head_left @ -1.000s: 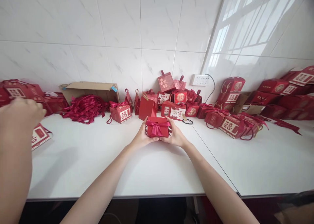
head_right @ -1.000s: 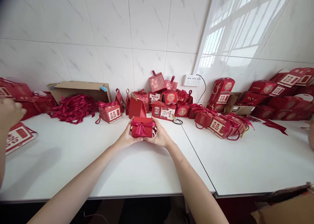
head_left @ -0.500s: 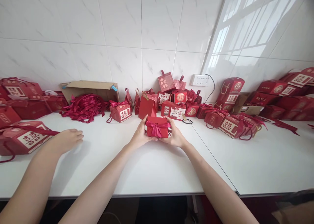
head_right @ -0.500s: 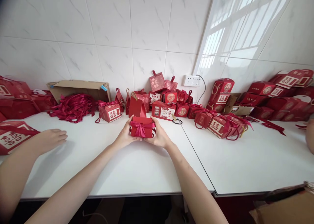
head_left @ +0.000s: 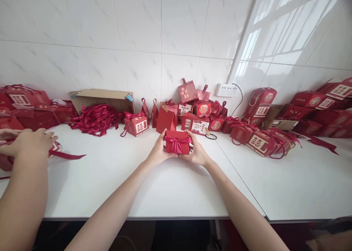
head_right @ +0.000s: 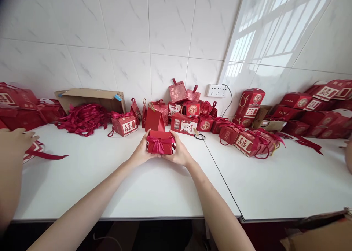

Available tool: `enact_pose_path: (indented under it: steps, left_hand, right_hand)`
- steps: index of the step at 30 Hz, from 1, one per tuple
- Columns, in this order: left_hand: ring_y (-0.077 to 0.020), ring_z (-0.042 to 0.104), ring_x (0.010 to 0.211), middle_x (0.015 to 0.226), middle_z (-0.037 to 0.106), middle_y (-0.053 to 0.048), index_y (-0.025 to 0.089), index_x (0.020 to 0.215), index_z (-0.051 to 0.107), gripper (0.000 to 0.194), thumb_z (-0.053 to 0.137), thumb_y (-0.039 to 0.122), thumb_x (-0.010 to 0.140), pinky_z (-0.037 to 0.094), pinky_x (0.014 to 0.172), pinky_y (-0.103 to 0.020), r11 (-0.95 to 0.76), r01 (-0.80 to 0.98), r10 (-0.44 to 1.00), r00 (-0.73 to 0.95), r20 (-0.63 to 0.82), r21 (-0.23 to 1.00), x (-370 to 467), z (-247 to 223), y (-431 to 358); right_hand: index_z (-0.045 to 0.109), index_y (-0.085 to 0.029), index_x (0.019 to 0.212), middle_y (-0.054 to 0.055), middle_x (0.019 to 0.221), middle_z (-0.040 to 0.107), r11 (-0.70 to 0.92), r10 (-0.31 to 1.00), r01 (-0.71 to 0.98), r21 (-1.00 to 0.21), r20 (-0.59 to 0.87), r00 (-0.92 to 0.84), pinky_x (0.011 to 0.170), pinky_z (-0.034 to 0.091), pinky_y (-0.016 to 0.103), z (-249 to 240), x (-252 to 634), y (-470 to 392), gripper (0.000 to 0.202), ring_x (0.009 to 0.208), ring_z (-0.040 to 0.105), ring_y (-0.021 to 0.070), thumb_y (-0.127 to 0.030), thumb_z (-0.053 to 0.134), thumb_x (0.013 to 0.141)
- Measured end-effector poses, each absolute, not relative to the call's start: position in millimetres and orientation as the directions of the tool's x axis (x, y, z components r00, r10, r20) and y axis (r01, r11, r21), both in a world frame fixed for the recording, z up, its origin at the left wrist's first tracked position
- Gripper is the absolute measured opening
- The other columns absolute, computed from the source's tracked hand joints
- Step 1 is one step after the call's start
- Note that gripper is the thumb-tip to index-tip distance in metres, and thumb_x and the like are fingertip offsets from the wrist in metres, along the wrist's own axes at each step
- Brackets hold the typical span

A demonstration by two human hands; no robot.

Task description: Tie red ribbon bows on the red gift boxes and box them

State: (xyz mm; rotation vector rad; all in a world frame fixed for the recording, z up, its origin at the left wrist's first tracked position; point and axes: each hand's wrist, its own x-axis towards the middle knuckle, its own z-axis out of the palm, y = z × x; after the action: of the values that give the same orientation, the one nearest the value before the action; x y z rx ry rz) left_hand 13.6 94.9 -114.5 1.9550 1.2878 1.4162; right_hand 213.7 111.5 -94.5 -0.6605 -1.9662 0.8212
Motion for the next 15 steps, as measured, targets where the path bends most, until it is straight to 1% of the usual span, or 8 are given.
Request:
enact_pose_path:
  steps: [2, 5, 11, 15]
  left_hand:
    - [-0.0347, 0.033, 0.132, 0.144, 0.033, -0.015, 0.028, 0.145, 0.013, 0.12, 0.084, 0.039, 0.049, 0.031, 0.107, -0.051, -0.5, 0.435, 0.847, 0.063, 0.528, 0.749, 13.6, -115.1, 95.5]
    - [-0.0349, 0.032, 0.132, 0.144, 0.034, -0.015, 0.028, 0.145, 0.014, 0.119, 0.084, 0.039, 0.049, 0.031, 0.106, -0.051, -0.506, 0.415, 0.845, 0.065, 0.531, 0.756, 13.6, -117.0, 97.2]
    - [-0.0367, 0.036, 0.129, 0.143, 0.034, -0.015, 0.03, 0.145, 0.014, 0.118, 0.084, 0.037, 0.049, 0.044, 0.095, -0.048, -0.511, 0.37, 0.848, 0.07, 0.525, 0.776, 14.7, -116.3, 97.0]
    - [-0.0367, 0.038, 0.128, 0.143, 0.035, -0.015, 0.03, 0.145, 0.011, 0.12, 0.084, 0.038, 0.05, 0.047, 0.091, -0.046, -0.507, 0.395, 0.85, 0.08, 0.521, 0.766, 15.2, -115.1, 96.4]
  right_hand:
    - [0.019, -0.026, 0.141, 0.014, 0.135, 0.041, 0.633, 0.716, 0.126, -0.764, 0.516, -0.47, 0.092, 0.047, 0.042, -94.5, 213.5, 111.1, 0.096, 0.118, 0.049, 0.0274, -0.022, 0.073, 0.061]
    - [0.018, -0.027, 0.141, 0.014, 0.135, 0.041, 0.626, 0.72, 0.124, -0.77, 0.51, -0.47, 0.092, 0.047, 0.042, -94.9, 213.0, 111.5, 0.097, 0.119, 0.048, 0.027, -0.022, 0.073, 0.061]
    - [0.018, -0.027, 0.141, 0.014, 0.137, 0.038, 0.623, 0.724, 0.13, -0.771, 0.506, -0.469, 0.092, 0.047, 0.043, -95.6, 213.2, 112.6, 0.098, 0.119, 0.048, 0.0271, -0.021, 0.073, 0.061]
    - [0.018, -0.027, 0.141, 0.014, 0.137, 0.038, 0.628, 0.721, 0.133, -0.767, 0.509, -0.47, 0.093, 0.046, 0.044, -95.9, 213.9, 112.7, 0.097, 0.12, 0.047, 0.0279, -0.021, 0.073, 0.061]
